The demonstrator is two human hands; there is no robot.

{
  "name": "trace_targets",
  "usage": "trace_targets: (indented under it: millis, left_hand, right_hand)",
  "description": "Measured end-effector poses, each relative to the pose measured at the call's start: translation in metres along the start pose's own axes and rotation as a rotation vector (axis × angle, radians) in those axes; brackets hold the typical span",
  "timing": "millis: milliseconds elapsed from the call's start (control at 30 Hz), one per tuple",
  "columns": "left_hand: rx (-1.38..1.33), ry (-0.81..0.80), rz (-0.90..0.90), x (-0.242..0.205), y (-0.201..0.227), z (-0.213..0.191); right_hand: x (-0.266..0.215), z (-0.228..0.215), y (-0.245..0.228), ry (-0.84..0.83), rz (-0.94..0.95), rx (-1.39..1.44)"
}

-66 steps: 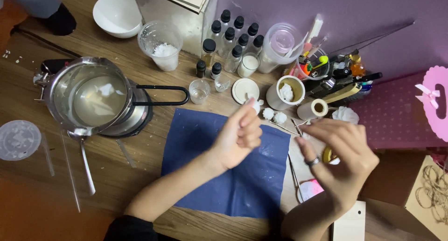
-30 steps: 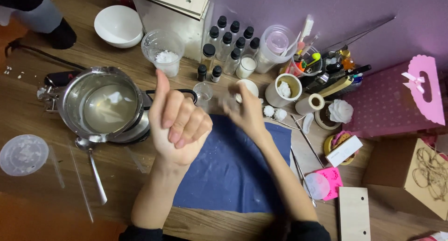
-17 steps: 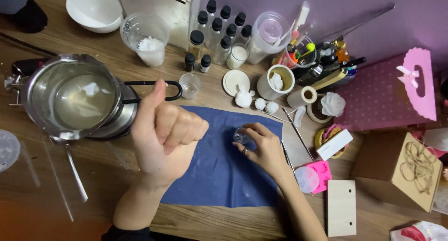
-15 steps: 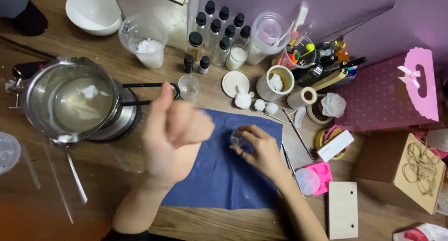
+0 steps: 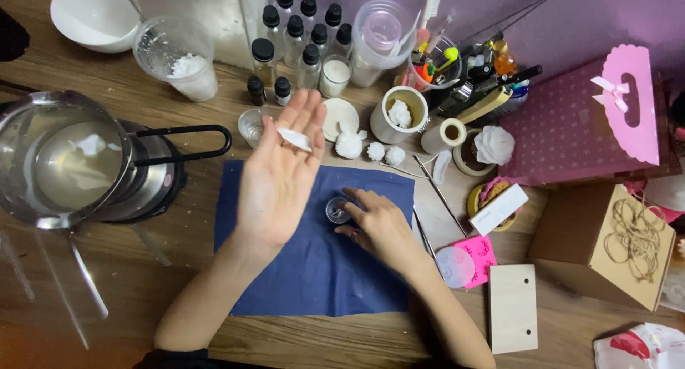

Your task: Preparing a silicone mold by placing small wax inserts and pouring melted wax into the cavities.

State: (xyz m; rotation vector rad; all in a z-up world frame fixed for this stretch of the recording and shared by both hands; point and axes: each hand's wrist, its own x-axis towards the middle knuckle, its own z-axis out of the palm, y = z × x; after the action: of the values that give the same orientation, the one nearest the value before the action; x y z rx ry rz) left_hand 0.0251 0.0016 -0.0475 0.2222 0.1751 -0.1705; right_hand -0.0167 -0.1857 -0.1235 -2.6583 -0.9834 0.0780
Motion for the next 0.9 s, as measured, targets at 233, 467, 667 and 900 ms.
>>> trace_targets:
  millis: [233,467,667,900]
  left_hand:
    - [-0.089,0.049,-0.006,-0.007,0.003,0.011]
    - [-0.156,0.132,-0.083,-0.005,0.001,0.013]
    - [-0.182,-0.016,-0.090,-0.004,-0.001,0.004]
    - [-0.202,-0.110,0.114,-0.007,0.000,-0.004]
  right_hand:
    - [-0.004,-0.005,-0.001,0.005,-0.030,-0.042]
    - [-0.007,-0.029,0.000,-0.012,-0.081,-0.017]
    - [-0.008,-0.058,0.001,0.142,-0.077,0.162]
    - [-0.013,-0.076,-0.004,0.283,-0.039,0.205]
